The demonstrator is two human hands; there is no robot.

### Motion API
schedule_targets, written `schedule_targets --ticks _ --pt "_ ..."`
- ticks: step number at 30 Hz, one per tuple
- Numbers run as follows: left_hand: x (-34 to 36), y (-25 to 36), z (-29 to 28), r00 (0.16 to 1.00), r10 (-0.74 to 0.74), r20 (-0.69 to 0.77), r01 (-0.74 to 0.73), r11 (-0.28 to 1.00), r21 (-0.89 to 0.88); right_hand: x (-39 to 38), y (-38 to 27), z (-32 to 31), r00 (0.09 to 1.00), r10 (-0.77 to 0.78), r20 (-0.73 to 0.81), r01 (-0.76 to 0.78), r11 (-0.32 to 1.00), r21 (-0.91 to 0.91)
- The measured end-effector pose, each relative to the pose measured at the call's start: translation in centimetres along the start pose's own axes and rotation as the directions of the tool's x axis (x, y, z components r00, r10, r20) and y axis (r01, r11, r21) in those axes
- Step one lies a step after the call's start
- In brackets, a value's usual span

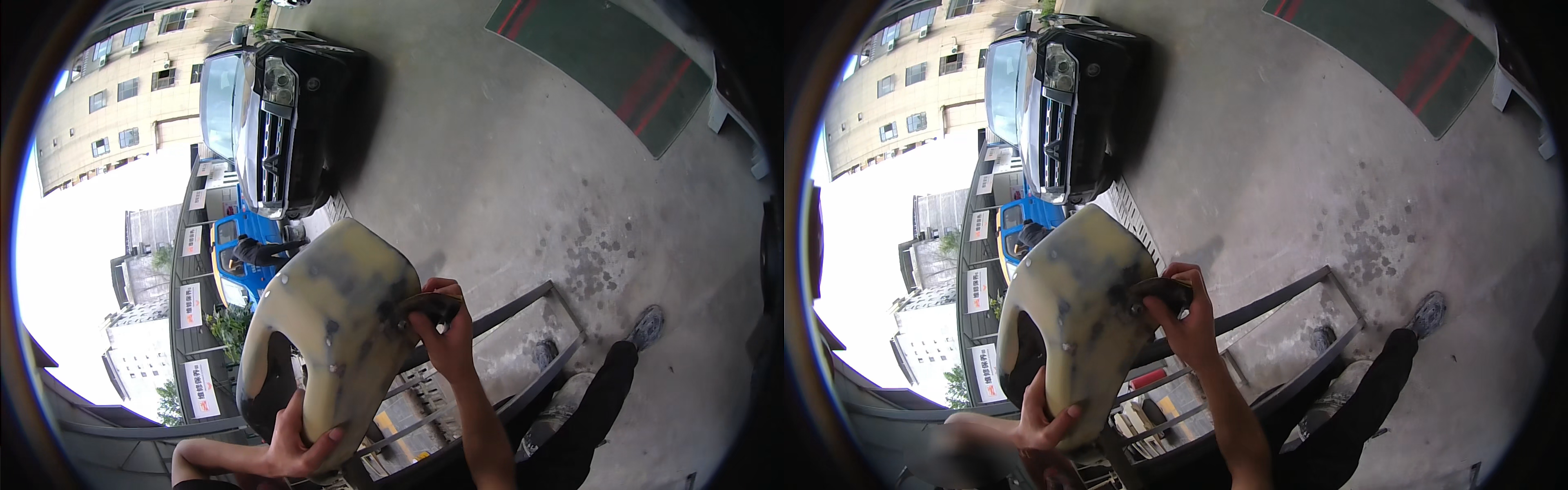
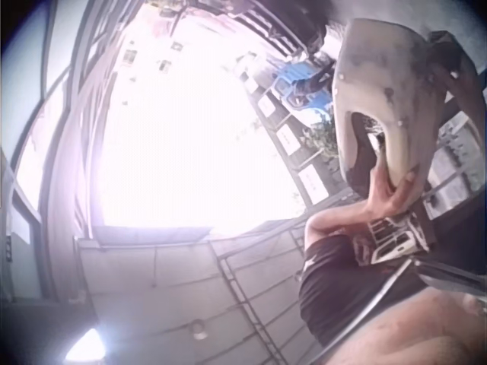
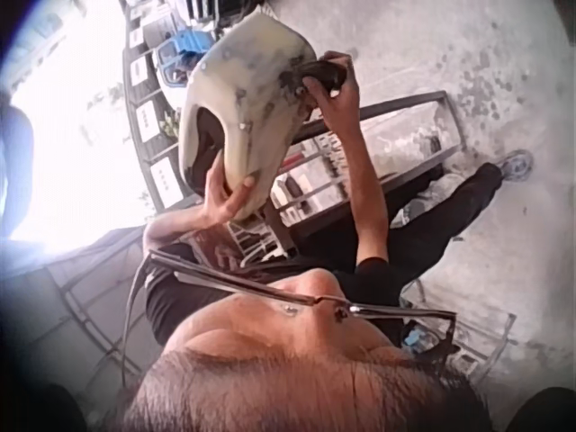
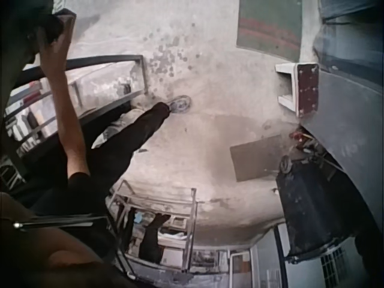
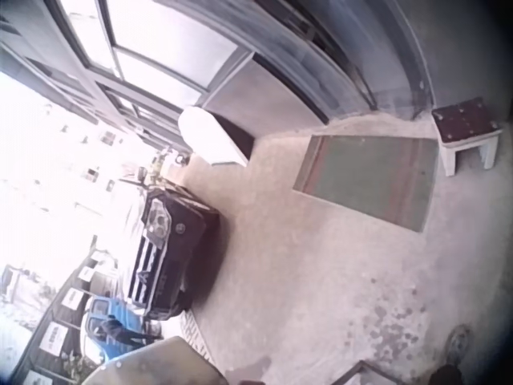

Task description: The person sands a car bumper and a side panel using a sanding block. The person holds the bumper on a stand and sands its surface, then moves to a side panel on a workbench and sands it as well.

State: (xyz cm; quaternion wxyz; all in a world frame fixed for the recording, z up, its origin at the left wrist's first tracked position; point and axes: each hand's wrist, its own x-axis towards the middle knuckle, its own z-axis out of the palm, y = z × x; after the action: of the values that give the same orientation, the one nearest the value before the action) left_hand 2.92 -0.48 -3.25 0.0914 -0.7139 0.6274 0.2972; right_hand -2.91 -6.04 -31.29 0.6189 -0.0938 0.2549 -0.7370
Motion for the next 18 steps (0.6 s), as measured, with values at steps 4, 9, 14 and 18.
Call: schedule_targets --ticks 4,9,14,18 --pt "0.1 -0.4 0.3 0.998 0.017 -0.055 -0.021 0.998 -0.066 2.7 -0.8 0.8 0.995 -0.081 0.059 0.084 0.995 -0.049" --pt "0.1 0.3 -0.1 1.0 0.0 -0.003 0.0 1.0 0.007 0.2 1.1 -0.8 0.998 0.009 0.068 -0.01 1.0 0.014" --pt "0.0 -1.0 0.2 1.0 -0.008 -0.023 0.006 0.996 -0.087 3.2 -0.5 -0.1 0.978 -0.086 0.192 0.106 0.989 -0.099" --pt "0.1 -0.1 0.0 1.0 -0.008 0.004 0.008 1.0 -0.01 1.6 -0.1 -1.0 0.991 0.036 0.129 -0.038 0.999 0.007"
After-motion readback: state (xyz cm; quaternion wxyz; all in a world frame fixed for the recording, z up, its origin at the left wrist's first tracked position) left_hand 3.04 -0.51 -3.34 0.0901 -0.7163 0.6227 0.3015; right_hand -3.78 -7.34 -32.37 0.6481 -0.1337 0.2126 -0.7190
